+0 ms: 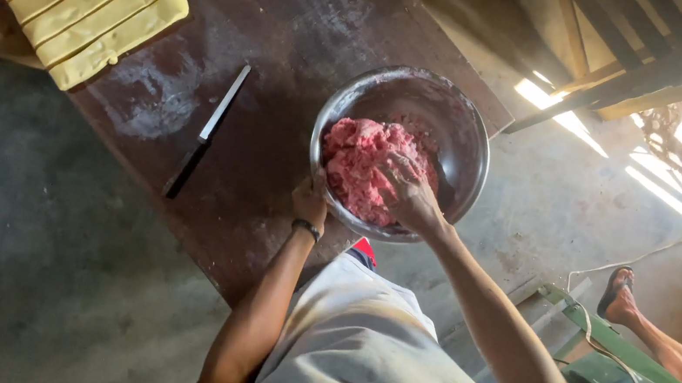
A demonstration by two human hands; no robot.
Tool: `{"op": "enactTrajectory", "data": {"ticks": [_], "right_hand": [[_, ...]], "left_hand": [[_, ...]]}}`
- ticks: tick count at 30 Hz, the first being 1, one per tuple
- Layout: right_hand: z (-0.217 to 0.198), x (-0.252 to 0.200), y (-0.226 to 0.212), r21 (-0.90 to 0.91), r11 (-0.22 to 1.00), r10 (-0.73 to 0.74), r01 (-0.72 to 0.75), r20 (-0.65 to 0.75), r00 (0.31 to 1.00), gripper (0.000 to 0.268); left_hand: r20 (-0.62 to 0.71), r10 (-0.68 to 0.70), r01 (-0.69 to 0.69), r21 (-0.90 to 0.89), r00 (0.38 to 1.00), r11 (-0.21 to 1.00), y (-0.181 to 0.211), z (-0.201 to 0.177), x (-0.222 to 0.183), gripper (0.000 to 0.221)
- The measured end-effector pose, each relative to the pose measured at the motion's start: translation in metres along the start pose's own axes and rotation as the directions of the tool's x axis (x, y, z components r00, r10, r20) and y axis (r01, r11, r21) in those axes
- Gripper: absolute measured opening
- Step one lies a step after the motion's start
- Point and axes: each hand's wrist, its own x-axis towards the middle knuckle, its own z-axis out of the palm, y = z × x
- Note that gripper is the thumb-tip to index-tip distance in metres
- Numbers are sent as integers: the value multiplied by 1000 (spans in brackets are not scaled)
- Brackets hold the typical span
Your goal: Kneading a large mass of pink dough on a wooden table in a bakery production area.
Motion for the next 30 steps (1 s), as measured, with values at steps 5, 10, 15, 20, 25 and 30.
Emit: {"op": "enactTrajectory", "data": {"ticks": [5, 10, 15, 20, 25, 30], "right_hand": [[20, -22, 4, 5, 944, 330, -330, 57, 942, 79], [79, -9, -27, 378, 860, 306, -343, 155, 939, 102], [118, 22, -123, 122, 913, 328, -390, 351, 877, 141], [119, 62, -184, 108, 968, 170, -226, 374, 911, 154], [147, 97, -194, 22, 928, 342, -372, 346, 873, 149], [169, 119, -155, 308, 858, 399, -412, 108, 911, 136]], "left_hand": [[-244, -108, 70, -159, 964, 985, 13, -28, 9, 46], [-398, 10, -5, 14, 917, 1000, 34, -127, 17, 46], [-452, 6, 9, 31, 892, 999, 62, -189, -8, 45], [-505, 16, 21, 68, 863, 997, 80, -223, -1, 47], [-413, 378, -198, 416, 828, 888, 97, -225, 18, 46], [-348, 437, -207, 535, 829, 819, 138, -221, 30, 43]]}}
